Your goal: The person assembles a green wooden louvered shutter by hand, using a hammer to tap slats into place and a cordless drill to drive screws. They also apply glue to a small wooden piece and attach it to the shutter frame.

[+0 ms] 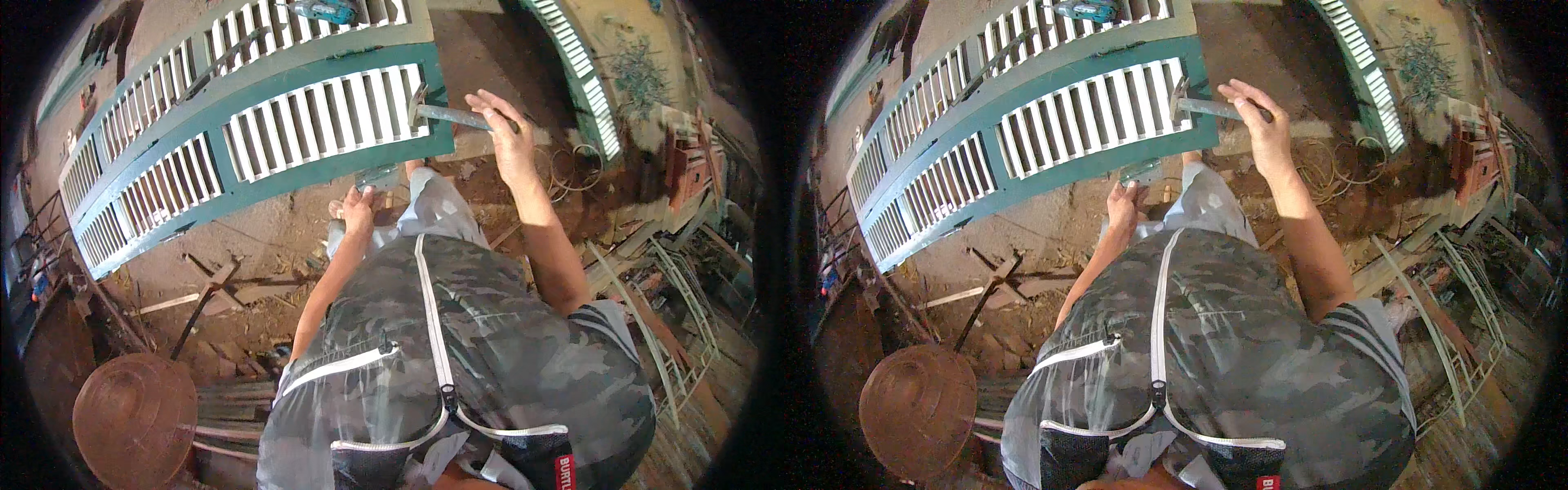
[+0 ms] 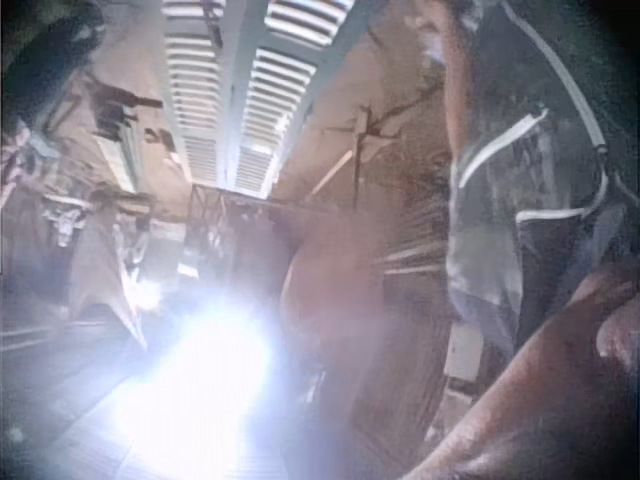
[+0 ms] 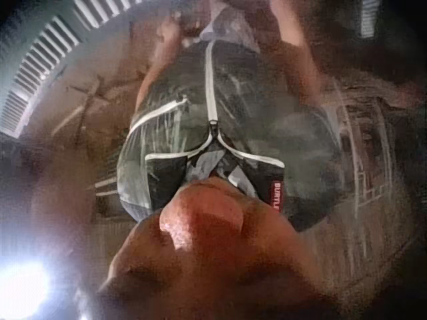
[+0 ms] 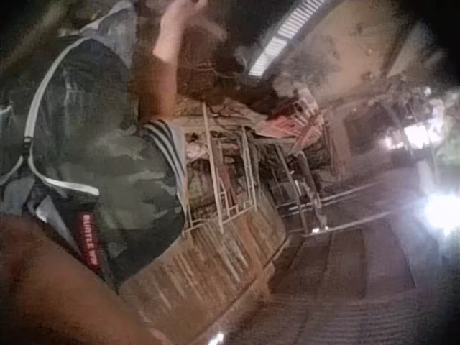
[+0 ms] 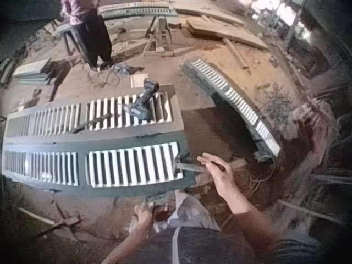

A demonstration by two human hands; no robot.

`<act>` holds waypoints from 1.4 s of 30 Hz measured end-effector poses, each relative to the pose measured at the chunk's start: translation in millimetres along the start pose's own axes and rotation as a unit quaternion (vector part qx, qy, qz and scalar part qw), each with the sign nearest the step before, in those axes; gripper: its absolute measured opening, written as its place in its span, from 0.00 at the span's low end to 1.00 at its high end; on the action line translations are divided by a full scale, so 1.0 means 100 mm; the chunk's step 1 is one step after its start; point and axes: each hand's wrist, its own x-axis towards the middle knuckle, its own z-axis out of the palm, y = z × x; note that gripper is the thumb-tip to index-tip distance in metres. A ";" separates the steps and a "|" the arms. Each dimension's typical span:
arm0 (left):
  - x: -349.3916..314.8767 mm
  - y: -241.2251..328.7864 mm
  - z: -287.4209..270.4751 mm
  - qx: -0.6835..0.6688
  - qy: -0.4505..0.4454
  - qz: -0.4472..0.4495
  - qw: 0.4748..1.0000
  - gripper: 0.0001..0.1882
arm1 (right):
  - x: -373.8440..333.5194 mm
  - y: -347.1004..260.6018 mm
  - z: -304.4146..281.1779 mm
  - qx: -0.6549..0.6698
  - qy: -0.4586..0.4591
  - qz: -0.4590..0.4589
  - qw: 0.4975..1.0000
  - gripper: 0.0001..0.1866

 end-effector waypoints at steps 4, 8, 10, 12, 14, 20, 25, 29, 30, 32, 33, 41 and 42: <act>0.08 -0.10 -0.13 -0.013 0.009 -0.006 1.000 0.05 | 0.09 0.14 -0.43 -0.029 0.022 0.079 0.996 0.20; 0.10 -0.07 -0.13 0.080 0.008 0.006 0.997 0.05 | 0.17 0.18 -0.73 -0.030 -0.004 0.172 0.985 0.17; 0.07 -0.04 -0.03 0.052 0.017 0.015 0.998 0.06 | 0.22 0.28 -0.91 -0.037 -0.048 0.173 0.983 0.18; 0.03 0.01 -0.01 0.126 0.032 0.007 0.992 0.07 | 0.30 0.30 -1.02 -0.091 -0.082 0.186 0.975 0.19; -0.12 0.11 0.07 0.274 0.071 -0.011 0.959 0.09 | 0.32 0.24 -1.12 -0.157 -0.107 0.166 0.968 0.19; -0.05 -0.19 -0.29 0.385 0.242 0.124 0.882 0.21 | 0.34 0.37 -0.89 -0.462 -0.202 0.060 0.862 0.25; -0.05 1.66 -0.01 0.578 0.241 0.322 0.710 0.14 | 0.06 0.84 -0.78 -0.562 -0.152 0.086 0.809 0.28; 1.32 3.02 -0.35 0.615 0.240 0.488 0.570 0.22 | -0.07 0.81 -0.65 -0.583 -0.142 0.139 0.788 0.28; 1.71 3.33 -0.37 0.629 0.233 0.488 0.559 0.24 | -0.14 0.80 -0.62 -0.562 -0.130 0.167 0.800 0.29; 2.10 3.74 -0.27 0.684 0.243 0.485 0.488 0.27 | -0.24 0.58 -0.38 -0.576 -0.091 0.227 0.780 0.29; 2.21 3.85 -0.21 0.737 0.228 0.448 0.452 0.26 | -0.34 0.66 -0.41 -0.591 -0.061 0.206 0.778 0.30; 1.77 4.03 0.22 0.669 0.023 0.566 0.481 0.15 | -0.55 0.95 -0.09 -0.490 0.028 0.186 0.851 0.29; 1.42 3.78 0.42 0.660 0.006 0.546 0.516 0.17 | -0.65 0.95 -0.06 -0.399 0.043 0.213 0.891 0.27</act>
